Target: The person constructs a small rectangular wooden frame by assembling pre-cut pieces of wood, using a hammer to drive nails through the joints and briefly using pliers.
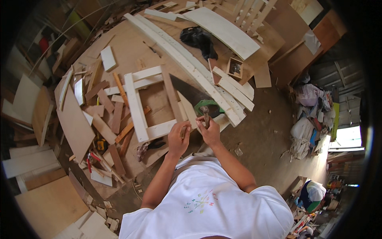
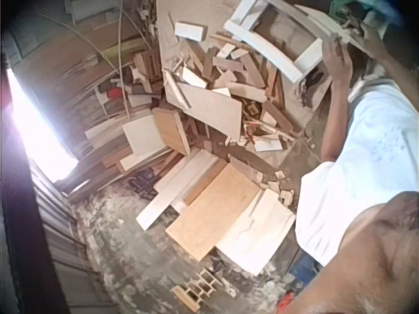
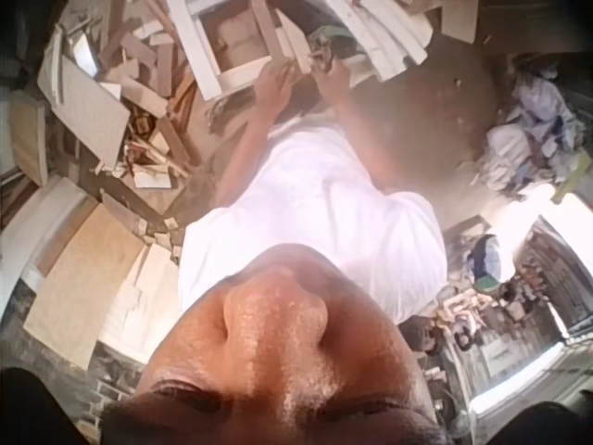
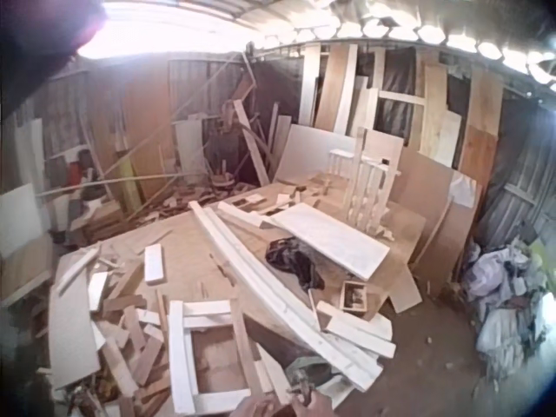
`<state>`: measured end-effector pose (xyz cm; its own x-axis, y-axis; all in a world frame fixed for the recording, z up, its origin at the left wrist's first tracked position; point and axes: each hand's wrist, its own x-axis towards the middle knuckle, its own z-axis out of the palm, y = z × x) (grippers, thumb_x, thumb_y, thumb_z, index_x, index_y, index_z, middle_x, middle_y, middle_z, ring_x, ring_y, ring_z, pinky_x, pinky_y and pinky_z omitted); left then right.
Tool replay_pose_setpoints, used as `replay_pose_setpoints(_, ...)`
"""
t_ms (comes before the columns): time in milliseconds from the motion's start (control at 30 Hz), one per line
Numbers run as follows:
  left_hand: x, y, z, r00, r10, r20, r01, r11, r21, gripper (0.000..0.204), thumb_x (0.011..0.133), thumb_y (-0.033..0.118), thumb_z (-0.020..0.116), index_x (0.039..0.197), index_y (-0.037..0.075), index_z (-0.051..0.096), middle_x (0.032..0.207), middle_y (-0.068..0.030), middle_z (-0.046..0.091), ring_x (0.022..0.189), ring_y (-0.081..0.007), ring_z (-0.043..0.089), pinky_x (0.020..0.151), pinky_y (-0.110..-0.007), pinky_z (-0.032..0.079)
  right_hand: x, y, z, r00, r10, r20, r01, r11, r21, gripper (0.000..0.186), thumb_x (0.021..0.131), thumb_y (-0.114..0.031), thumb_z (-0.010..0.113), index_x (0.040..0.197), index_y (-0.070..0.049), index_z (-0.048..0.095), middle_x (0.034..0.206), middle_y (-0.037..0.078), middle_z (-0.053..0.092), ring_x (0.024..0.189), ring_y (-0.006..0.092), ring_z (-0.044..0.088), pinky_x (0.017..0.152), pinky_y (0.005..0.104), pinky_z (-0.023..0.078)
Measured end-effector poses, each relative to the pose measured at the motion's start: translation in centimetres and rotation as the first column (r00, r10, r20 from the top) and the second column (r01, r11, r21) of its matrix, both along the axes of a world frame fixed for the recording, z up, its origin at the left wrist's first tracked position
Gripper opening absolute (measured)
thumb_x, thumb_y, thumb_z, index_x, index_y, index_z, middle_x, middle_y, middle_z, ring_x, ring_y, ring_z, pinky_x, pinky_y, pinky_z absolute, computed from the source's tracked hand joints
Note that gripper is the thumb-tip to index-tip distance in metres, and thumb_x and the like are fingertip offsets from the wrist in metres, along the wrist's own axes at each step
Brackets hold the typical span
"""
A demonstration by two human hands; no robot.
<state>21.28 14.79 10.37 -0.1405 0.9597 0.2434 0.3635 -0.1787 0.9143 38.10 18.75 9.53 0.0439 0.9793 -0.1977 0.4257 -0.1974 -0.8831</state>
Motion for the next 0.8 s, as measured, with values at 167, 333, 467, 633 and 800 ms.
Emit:
replay_pose_setpoints(167,7.8,7.0,-1.1,0.995,-0.078,0.063,0.082,0.994,-0.078,0.016,0.097,0.003,0.068,0.112,0.002,0.073,0.098,-0.0145,0.076,0.093,-0.0268,0.075,0.084,-0.037,0.057,8.8,7.2,-2.6,0.994,-0.106,-0.027,0.108,0.986,0.127,0.022,0.096,-0.025,0.074,0.105,-0.005,0.077,0.091,0.004,0.077,0.082,0.0127,0.068,0.078,0.0304,0.053)
replay_pose_setpoints(333,16.8,16.4,-5.0,0.991,0.001,0.131,0.024,0.981,-0.191,0.017,0.100,0.008,0.069,0.113,-0.001,0.072,0.102,-0.0159,0.077,0.097,-0.0242,0.076,0.087,-0.034,0.057,18.7,17.8,-5.6,0.982,-0.158,0.102,0.143,0.979,0.146,0.026,0.094,-0.026,0.075,0.107,-0.004,0.076,0.096,0.012,0.078,0.091,0.0265,0.076,0.084,0.0380,0.057)
replay_pose_setpoints(467,23.9,24.3,-7.9,0.999,0.043,0.002,-0.042,0.992,-0.120,0.014,0.098,0.006,0.069,0.110,0.002,0.073,0.102,-0.0152,0.076,0.098,-0.0307,0.073,0.088,-0.040,0.055,25.7,25.8,-7.0,0.963,-0.165,0.213,0.115,0.967,0.229,0.024,0.092,-0.023,0.077,0.107,-0.005,0.076,0.092,0.013,0.078,0.092,0.0324,0.077,0.081,0.0395,0.058)
replay_pose_setpoints(633,29.8,31.0,-11.5,0.985,0.085,-0.153,-0.092,0.995,-0.040,0.014,0.092,0.001,0.070,0.104,0.006,0.074,0.110,-0.0130,0.072,0.103,-0.0364,0.065,0.092,-0.046,0.053,30.1,32.7,-8.3,0.963,-0.133,0.233,0.095,0.981,0.167,0.021,0.088,-0.023,0.080,0.094,-0.005,0.071,0.089,0.016,0.077,0.086,0.0369,0.075,0.078,0.0436,0.058)
replay_pose_setpoints(800,32.1,35.4,-13.0,0.910,0.108,-0.401,-0.139,0.989,-0.049,0.023,0.087,0.001,0.073,0.108,0.010,0.077,0.121,-0.0110,0.069,0.113,-0.0350,0.060,0.099,-0.045,0.049,30.5,37.2,-10.8,0.964,-0.038,0.262,0.015,0.996,0.087,0.020,0.088,-0.018,0.080,0.097,-0.003,0.069,0.092,0.013,0.079,0.087,0.0306,0.077,0.079,0.0401,0.058)
